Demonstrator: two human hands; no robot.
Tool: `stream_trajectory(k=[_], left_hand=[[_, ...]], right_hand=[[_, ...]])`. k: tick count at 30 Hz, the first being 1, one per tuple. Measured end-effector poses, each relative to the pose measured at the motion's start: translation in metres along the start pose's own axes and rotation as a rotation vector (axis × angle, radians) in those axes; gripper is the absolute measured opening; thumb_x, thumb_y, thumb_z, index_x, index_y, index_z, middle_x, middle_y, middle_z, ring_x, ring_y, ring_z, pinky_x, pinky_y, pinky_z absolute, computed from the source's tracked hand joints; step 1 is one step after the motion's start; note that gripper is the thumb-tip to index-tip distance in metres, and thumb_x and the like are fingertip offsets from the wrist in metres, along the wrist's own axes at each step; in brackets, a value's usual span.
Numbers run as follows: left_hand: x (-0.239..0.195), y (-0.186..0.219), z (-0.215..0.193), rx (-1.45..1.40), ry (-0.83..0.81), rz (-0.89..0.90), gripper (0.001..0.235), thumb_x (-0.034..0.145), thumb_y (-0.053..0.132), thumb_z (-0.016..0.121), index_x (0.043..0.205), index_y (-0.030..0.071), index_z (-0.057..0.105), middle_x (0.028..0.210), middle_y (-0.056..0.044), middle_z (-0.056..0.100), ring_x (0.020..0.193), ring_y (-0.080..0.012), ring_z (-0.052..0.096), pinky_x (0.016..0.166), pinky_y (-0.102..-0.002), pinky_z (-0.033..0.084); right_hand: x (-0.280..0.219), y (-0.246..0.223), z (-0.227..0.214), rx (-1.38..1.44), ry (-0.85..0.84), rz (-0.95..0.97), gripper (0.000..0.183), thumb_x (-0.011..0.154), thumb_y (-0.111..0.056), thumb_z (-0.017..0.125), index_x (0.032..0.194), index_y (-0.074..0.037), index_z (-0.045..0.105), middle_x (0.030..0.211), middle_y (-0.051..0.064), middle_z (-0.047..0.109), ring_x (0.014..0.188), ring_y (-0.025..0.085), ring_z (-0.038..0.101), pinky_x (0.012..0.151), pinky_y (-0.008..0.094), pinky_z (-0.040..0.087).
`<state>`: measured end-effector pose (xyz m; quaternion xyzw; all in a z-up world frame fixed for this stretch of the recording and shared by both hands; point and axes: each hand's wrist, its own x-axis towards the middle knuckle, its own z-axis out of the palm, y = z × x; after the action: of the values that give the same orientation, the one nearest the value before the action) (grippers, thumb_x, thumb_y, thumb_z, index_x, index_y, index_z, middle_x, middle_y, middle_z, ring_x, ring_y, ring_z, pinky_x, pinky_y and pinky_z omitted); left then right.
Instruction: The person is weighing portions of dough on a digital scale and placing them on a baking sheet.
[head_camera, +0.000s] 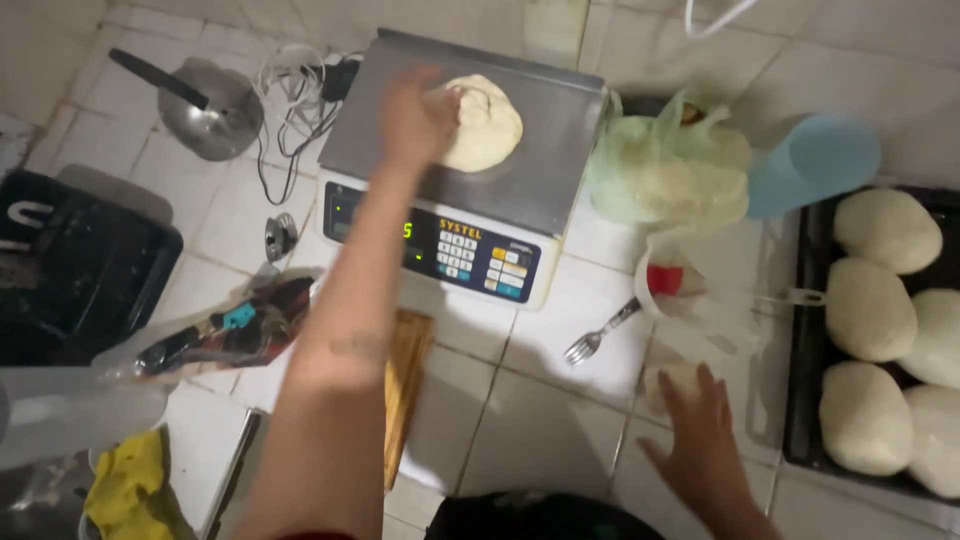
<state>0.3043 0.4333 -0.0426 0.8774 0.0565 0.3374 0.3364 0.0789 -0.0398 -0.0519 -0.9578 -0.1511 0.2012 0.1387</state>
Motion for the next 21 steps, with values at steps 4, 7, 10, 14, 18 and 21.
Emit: stream_trajectory(k=[4, 7, 10, 14, 18, 21], left_hand=[[0.073, -0.039, 0.018, 0.143, -0.618, -0.319, 0.06, 0.076, 0.047, 0.09, 0.109, 0.0, 0.071, 0.102, -0.02, 0.074, 0.097, -0.0358, 0.073, 0.083, -0.044, 0.057], [0.084, -0.033, 0.03, 0.266, -0.886, -0.229, 0.067, 0.063, 0.047, 0.097, 0.107, 0.002, 0.072, 0.102, -0.019, 0.073, 0.095, -0.0348, 0.072, 0.082, -0.043, 0.057], [0.047, 0.004, 0.023, 0.35, -0.78, 0.159, 0.055, 0.062, 0.031, 0.095, 0.108, 0.009, 0.074, 0.102, -0.017, 0.074, 0.091, -0.0353, 0.072, 0.079, -0.043, 0.056], [-0.029, 0.141, -0.062, 0.273, -0.453, 0.517, 0.043, 0.075, 0.006, 0.085, 0.114, 0.015, 0.07, 0.103, -0.011, 0.072, 0.086, -0.0349, 0.072, 0.07, -0.045, 0.057], [-0.109, 0.226, -0.135, -0.019, -0.367, 0.466, 0.048, 0.072, 0.005, 0.081, 0.116, 0.012, 0.063, 0.111, -0.012, 0.07, 0.093, -0.0357, 0.071, 0.075, -0.042, 0.058], [-0.163, 0.255, -0.169, -0.222, -0.433, 0.186, 0.041, 0.081, 0.005, 0.08, 0.117, 0.01, 0.061, 0.106, -0.01, 0.07, 0.095, -0.0325, 0.073, 0.079, -0.038, 0.059]], right_hand=[[-0.02, -0.025, -0.009, 0.099, 0.274, -0.047, 0.083, 0.063, -0.027, 0.087, 0.138, -0.015, 0.054, 0.156, 0.026, 0.026, 0.145, 0.053, 0.028, 0.108, 0.058, 0.037], [-0.02, -0.022, -0.01, 0.25, 0.445, -0.147, 0.063, 0.065, -0.021, 0.085, 0.122, -0.011, 0.062, 0.149, 0.024, 0.04, 0.138, 0.046, 0.042, 0.103, 0.054, 0.045], [-0.023, -0.018, -0.017, 0.38, 0.438, -0.246, 0.045, 0.071, -0.013, 0.083, 0.113, -0.011, 0.066, 0.137, 0.018, 0.056, 0.125, 0.036, 0.059, 0.094, 0.045, 0.055], [-0.017, -0.03, -0.038, 0.537, 0.411, -0.318, 0.03, 0.08, -0.006, 0.081, 0.106, -0.013, 0.069, 0.123, 0.008, 0.071, 0.112, 0.025, 0.072, 0.091, 0.037, 0.059], [0.0, -0.091, -0.083, 0.827, 0.496, -0.456, 0.061, 0.082, -0.015, 0.084, 0.132, 0.0, 0.053, 0.135, 0.016, 0.055, 0.124, 0.025, 0.057, 0.098, 0.036, 0.054], [-0.003, -0.084, -0.077, 1.001, 0.347, -0.519, 0.066, 0.08, -0.016, 0.087, 0.133, 0.001, 0.052, 0.127, 0.013, 0.057, 0.116, 0.02, 0.057, 0.09, 0.034, 0.054]])
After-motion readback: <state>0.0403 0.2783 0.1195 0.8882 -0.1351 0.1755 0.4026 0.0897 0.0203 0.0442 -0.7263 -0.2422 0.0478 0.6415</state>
